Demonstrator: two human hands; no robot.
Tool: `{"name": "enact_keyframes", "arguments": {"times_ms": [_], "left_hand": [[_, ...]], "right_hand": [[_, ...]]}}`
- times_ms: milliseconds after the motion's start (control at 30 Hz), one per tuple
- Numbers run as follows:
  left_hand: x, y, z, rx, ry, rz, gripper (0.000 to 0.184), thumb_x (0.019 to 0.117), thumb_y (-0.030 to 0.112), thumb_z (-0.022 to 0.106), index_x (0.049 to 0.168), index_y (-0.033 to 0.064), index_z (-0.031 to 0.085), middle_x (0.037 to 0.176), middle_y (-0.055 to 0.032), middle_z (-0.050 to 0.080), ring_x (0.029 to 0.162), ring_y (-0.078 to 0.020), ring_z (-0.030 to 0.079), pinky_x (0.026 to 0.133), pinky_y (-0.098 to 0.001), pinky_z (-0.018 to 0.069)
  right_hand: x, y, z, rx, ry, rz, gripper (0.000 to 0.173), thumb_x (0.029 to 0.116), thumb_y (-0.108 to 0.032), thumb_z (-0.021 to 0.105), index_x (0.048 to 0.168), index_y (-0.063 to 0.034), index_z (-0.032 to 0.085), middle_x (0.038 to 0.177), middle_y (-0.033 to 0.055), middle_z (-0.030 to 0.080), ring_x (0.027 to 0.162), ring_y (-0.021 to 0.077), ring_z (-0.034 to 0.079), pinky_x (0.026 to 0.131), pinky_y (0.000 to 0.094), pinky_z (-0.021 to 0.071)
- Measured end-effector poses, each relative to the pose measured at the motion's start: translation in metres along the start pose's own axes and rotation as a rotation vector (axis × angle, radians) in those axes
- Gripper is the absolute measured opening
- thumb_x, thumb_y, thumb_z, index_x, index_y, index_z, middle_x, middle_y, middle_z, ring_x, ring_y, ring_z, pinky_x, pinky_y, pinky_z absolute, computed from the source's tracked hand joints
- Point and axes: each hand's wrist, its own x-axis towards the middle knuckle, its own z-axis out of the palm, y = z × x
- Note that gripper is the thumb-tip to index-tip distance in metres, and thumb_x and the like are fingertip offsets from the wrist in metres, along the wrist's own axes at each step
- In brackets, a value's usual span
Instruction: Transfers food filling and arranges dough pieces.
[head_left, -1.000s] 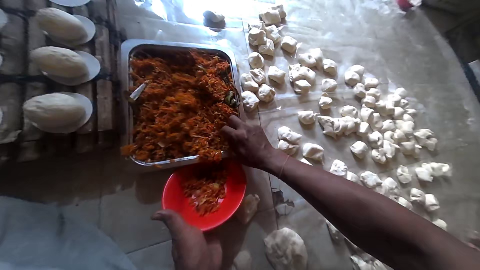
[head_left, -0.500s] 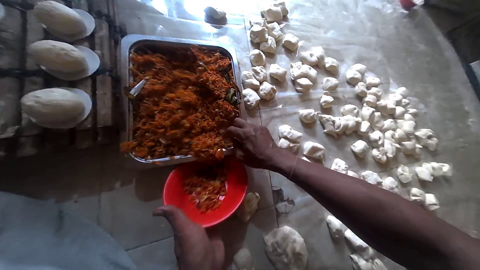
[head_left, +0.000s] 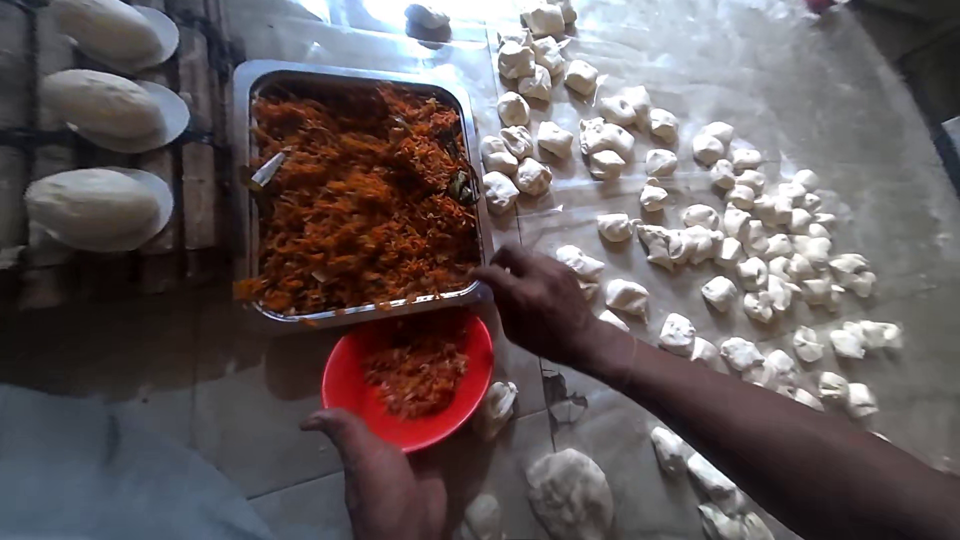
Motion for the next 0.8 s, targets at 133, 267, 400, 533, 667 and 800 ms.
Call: {"name": "enact_keyframes", "arguments": {"times_ms": [133,267,400,533,667,800], "left_hand": [[0.001,-0.001,0.0,-0.029,-0.023,0.016,0.08,0.0984,0.074,0.015,0.159,0.0251,0.031,0.155,-0.006,0.047,0.141,-0.0248,0.048,0.111,-0.0561,0.0461],[0.0,-0.002,0.001,-0.03,-0.024,0.01,0.082,0.0972,0.076,0.015,0.16,0.0255,0.03,0.157,-0.0059,0.046,0.142,-0.0248,0.047,0.112,-0.0562,0.0449],[-0.002,-0.002,0.002,-0.042,-0.012,-0.002,0.081,0.0968,0.076,0.017,0.159,0.0258,0.032,0.156,-0.0061,0.047,0.141,-0.0259,0.049,0.11,-0.0573,0.0466],[-0.002,-0.004,0.002,-0.05,-0.021,-0.003,0.08,0.098,0.074,0.015,0.159,0.0256,0.032,0.156,-0.0061,0.046,0.141,-0.0253,0.048,0.111,-0.0568,0.0458],[-0.002,-0.004,0.001,-0.061,0.007,-0.013,0.081,0.0974,0.075,0.017,0.157,0.0248,0.036,0.153,-0.0064,0.05,0.139,-0.0262,0.05,0.11,-0.0572,0.0469],[-0.001,-0.004,0.0,-0.081,-0.005,-0.005,0.08,0.0987,0.073,0.015,0.158,0.0236,0.032,0.154,-0.0066,0.048,0.14,-0.0251,0.049,0.111,-0.0554,0.046]], "right_hand": [[0.022,0.021,0.026,-0.137,-0.007,0.058,0.02,0.09,-0.009,0.062,0.103,-0.0144,0.076,0.093,0.0068,0.063,0.072,0.0194,0.063,0.055,0.0357,0.0518],[0.021,0.012,0.031,-0.053,-0.184,0.086,0.013,0.0891,-0.021,0.067,0.099,-0.0153,0.075,0.099,0.0047,0.064,0.073,0.0182,0.064,0.054,0.0377,0.0525],[0.013,0.0,0.01,0.025,-0.187,0.27,0.011,0.0893,-0.021,0.067,0.097,-0.0189,0.075,0.093,0.0001,0.063,0.069,0.0149,0.062,0.052,0.0384,0.0514],[-0.015,-0.025,-0.007,0.081,-0.146,0.22,0.015,0.0896,-0.02,0.067,0.103,-0.0212,0.074,0.092,-0.0025,0.061,0.07,0.0099,0.06,0.052,0.0327,0.0511],[-0.031,-0.04,-0.008,0.103,-0.128,-0.001,0.021,0.0907,-0.012,0.064,0.106,-0.0183,0.076,0.098,0.0017,0.065,0.083,0.0151,0.062,0.064,0.0336,0.0513],[0.006,-0.016,0.014,0.082,0.008,0.069,0.025,0.089,-0.01,0.065,0.111,-0.0158,0.076,0.094,0.0046,0.063,0.08,0.0179,0.063,0.063,0.036,0.0531]]}}
